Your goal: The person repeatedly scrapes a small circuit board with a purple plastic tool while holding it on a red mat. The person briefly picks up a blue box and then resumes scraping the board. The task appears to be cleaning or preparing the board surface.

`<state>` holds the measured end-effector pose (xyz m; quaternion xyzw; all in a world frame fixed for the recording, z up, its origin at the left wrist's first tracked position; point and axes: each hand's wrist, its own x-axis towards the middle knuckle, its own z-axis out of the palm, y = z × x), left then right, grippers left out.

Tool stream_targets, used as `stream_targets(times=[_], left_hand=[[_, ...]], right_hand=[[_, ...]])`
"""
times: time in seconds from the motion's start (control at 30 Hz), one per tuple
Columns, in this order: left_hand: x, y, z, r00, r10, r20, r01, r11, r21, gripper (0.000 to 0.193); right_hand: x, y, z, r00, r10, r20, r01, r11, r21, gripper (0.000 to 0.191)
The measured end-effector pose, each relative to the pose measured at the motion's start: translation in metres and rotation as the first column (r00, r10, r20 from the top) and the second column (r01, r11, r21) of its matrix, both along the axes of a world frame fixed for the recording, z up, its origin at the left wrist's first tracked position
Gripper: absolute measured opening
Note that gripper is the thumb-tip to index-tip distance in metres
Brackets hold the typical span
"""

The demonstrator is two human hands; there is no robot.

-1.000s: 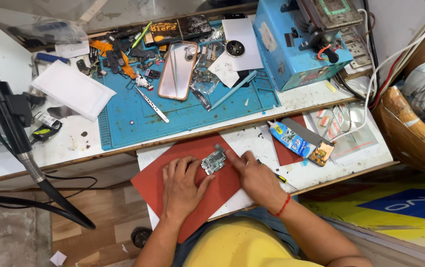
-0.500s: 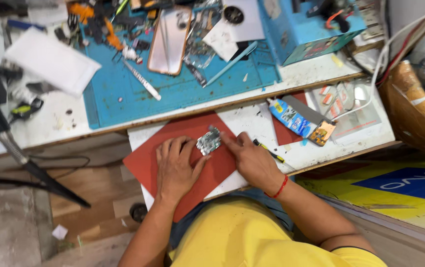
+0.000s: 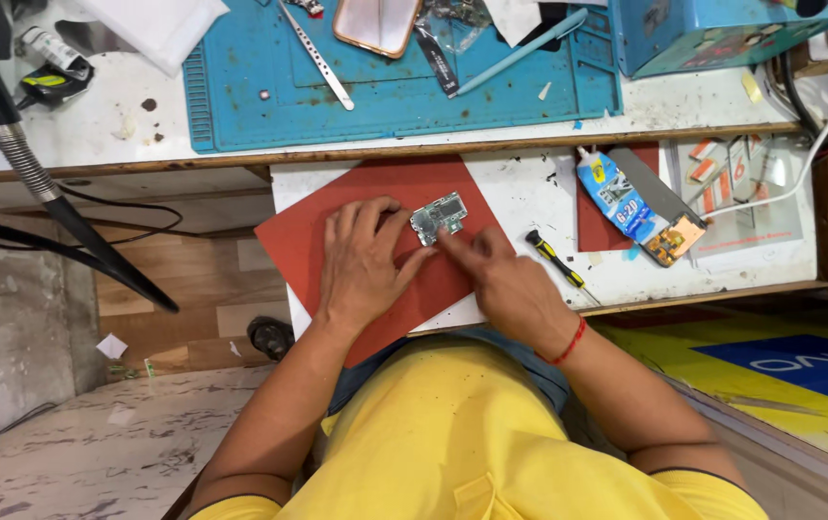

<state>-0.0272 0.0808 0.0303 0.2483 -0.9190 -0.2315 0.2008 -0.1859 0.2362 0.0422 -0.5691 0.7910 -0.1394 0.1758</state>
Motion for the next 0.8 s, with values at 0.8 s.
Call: stream_targets(times=[0.8], left_hand=[[-0.002,0.000,-0.005,1.000,-0.012,-0.019,0.011,0.999,-0.041,0.046]], right_hand=[[0.002,-0.002,-0.001,0.999,0.009,0.043,-0.015,0.992,0.128,0.074]])
